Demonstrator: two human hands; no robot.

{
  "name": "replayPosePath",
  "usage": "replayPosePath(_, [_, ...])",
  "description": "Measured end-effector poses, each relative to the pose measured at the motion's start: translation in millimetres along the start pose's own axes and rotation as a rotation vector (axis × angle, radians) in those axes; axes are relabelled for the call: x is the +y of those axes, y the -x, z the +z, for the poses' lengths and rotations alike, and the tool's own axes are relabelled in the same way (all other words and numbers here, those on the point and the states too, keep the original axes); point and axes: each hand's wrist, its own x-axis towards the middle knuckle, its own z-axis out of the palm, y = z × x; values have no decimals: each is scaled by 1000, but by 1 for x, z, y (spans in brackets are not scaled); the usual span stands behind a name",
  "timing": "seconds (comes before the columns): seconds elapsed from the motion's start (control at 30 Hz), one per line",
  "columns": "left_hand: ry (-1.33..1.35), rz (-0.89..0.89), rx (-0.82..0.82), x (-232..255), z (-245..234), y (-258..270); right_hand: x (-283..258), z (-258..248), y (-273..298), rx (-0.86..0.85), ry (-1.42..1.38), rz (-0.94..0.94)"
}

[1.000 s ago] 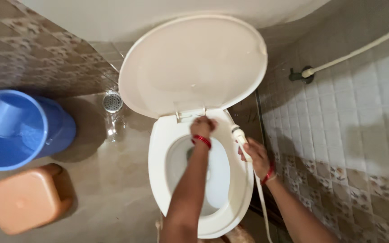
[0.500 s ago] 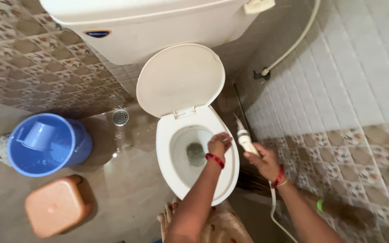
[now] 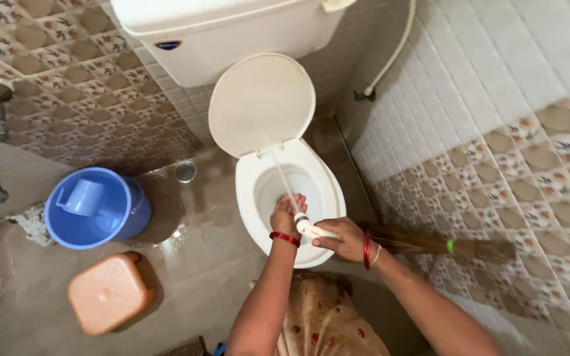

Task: The person scrubs the inside of a toilet bowl using a traditional straw broom, then rinses it with a handheld bidet sprayer. They apply blue toilet cleaner to the underside of the toilet seat and scrub it with a long-handled brush.

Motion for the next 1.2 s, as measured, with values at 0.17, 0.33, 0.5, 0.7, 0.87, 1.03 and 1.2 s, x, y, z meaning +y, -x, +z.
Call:
replayPosePath(0.17, [17, 60, -110, -33, -10, 27, 13, 4, 32, 128, -38, -16])
replayPosePath(0.33, [-223, -56, -85, -73, -11, 71, 43, -15, 80, 258, 16, 223])
replayPosePath(0.5, [-402, -100, -276, -138, 11, 119, 75, -39, 150, 201, 54, 337])
replayPosePath(0.7, [-409, -171, -390, -225, 28, 167, 116, -54, 224, 191, -65, 293])
replayPosePath(0.87, [-469, -75, -451, -269, 34, 190, 139, -66, 274, 216, 88, 336])
replayPosePath(1.03, [-658, -110, -534, -309, 39, 206, 156, -83, 317, 311, 179, 250])
replayPosePath(1.2, [-752, -221, -572, -350, 52, 220, 152, -101, 367, 446, 263, 407])
